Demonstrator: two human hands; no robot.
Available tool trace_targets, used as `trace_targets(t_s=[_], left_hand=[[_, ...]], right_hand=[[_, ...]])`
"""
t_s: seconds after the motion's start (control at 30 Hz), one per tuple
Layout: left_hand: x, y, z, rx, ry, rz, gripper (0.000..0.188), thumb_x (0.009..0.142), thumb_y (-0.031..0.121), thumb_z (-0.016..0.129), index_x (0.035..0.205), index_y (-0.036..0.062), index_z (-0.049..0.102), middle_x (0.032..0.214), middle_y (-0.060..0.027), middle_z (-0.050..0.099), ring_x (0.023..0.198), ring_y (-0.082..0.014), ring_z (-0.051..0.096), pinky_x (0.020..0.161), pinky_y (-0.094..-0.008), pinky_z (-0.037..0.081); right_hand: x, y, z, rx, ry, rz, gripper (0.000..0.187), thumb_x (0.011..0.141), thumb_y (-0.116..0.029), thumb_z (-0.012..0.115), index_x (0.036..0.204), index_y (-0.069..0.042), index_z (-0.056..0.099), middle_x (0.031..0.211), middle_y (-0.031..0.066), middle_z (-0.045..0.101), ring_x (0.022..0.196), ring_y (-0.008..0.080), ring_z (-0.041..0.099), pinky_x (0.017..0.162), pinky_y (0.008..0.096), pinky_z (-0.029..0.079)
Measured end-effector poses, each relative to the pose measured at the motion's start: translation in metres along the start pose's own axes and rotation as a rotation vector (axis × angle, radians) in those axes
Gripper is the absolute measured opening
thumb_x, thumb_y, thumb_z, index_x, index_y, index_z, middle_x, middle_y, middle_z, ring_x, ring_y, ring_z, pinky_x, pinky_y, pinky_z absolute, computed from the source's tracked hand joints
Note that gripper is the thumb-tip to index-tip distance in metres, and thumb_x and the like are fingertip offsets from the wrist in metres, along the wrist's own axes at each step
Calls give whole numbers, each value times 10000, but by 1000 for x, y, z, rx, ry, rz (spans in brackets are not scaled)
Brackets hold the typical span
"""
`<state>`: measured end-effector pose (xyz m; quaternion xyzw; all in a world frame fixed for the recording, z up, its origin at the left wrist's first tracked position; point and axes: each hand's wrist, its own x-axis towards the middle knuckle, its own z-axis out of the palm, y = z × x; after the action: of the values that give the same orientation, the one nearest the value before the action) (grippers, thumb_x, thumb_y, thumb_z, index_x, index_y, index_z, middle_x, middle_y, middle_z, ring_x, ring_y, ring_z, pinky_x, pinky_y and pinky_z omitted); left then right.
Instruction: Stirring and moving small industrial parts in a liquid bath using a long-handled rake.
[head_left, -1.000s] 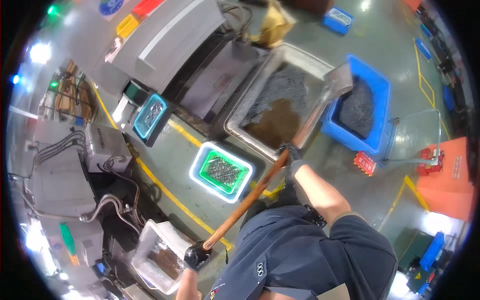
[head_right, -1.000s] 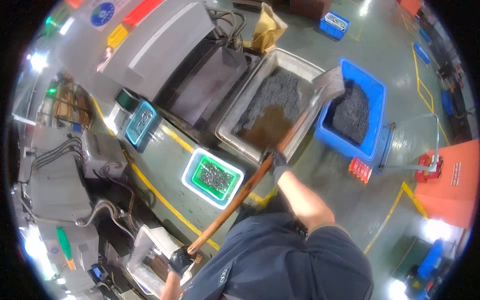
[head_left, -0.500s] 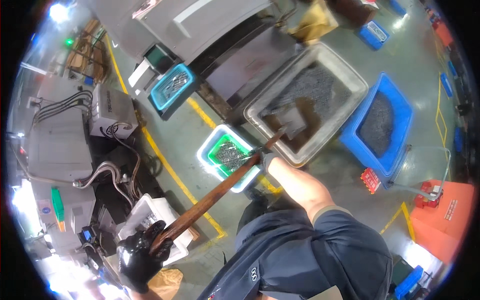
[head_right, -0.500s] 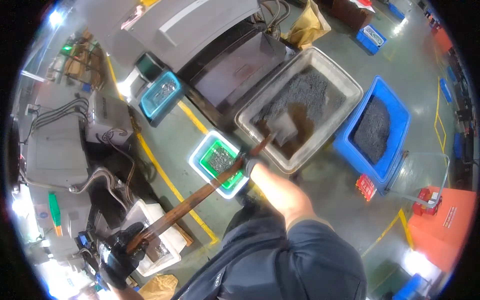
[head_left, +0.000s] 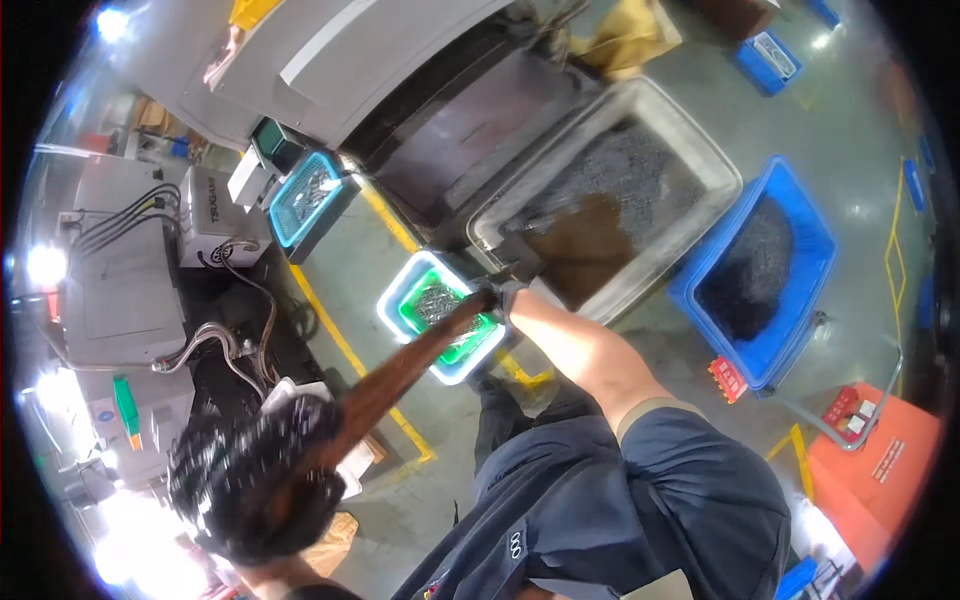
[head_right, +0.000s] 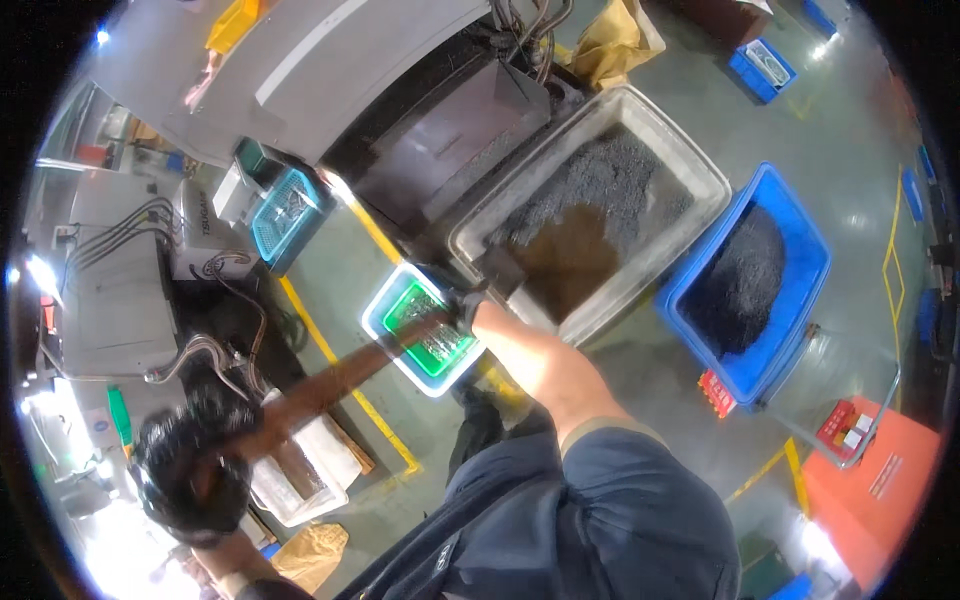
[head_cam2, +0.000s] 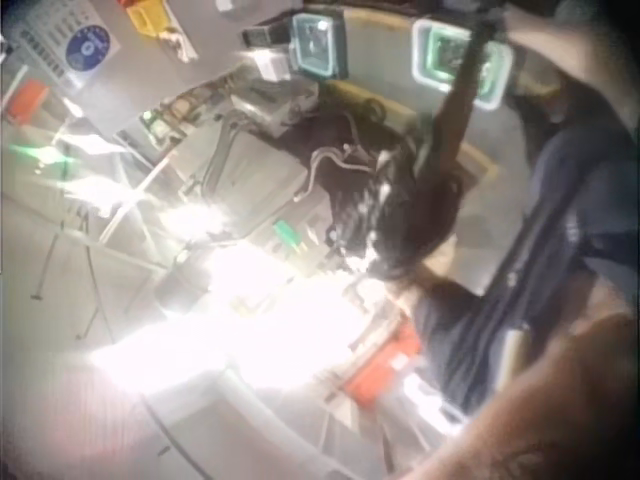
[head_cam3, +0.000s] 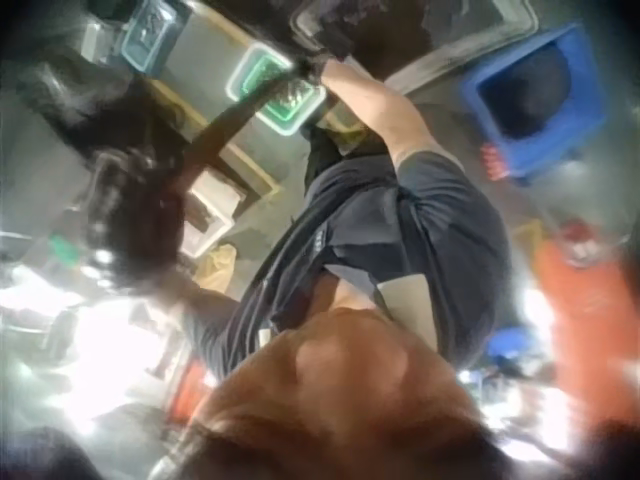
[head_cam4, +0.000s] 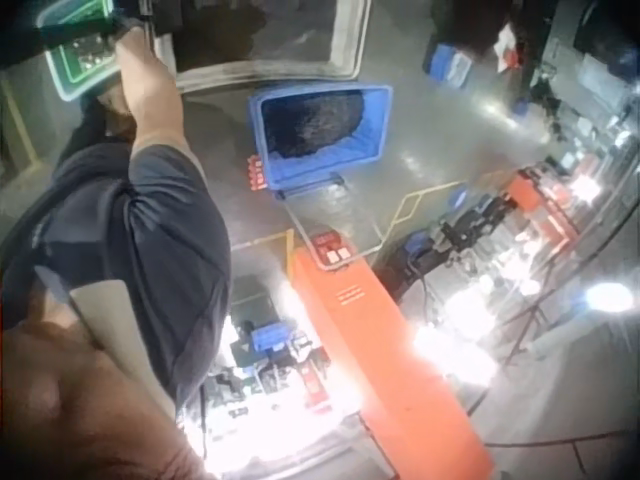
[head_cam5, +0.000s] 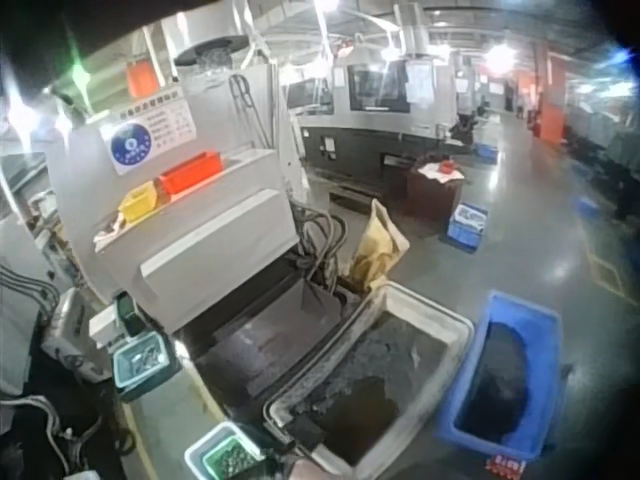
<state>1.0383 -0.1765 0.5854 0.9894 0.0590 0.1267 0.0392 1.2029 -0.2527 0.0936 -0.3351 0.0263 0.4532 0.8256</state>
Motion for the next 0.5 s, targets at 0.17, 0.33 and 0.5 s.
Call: trace_targets(t_s=[0.17, 0.33, 0.5], left_hand=[[59, 24, 59, -86, 212, 114, 402, 698, 193, 713, 1065, 39, 657, 1043, -160, 665, 957, -313, 631, 828, -390, 488], [200, 47, 112, -173, 138, 664, 499, 758, 247, 752, 1179, 20, 608, 1129, -185, 627, 1048, -295, 605, 873, -372, 480], [273, 46, 185, -120, 765, 1089, 323, 741, 180, 674, 1046, 84, 634, 984, -138, 613, 936, -327, 561, 843, -385, 467]], right_hand=[[-31, -91, -35, -294, 247, 500, 297, 1002, -243, 410, 1126, -13, 550, 1091, 143, 635, 775, 247, 667, 677, 377, 560], [-92, -232, -20, 55, -1, 58, 508, 953, -290, 529, 1403, -96, 396, 1327, 93, 512, 1199, 213, 492, 1017, 324, 425], [-163, -353, 93, -334, -125, -397, 449, 863, -175, 674, 1253, -31, 505, 1177, 105, 577, 1045, 194, 572, 841, 330, 518]])
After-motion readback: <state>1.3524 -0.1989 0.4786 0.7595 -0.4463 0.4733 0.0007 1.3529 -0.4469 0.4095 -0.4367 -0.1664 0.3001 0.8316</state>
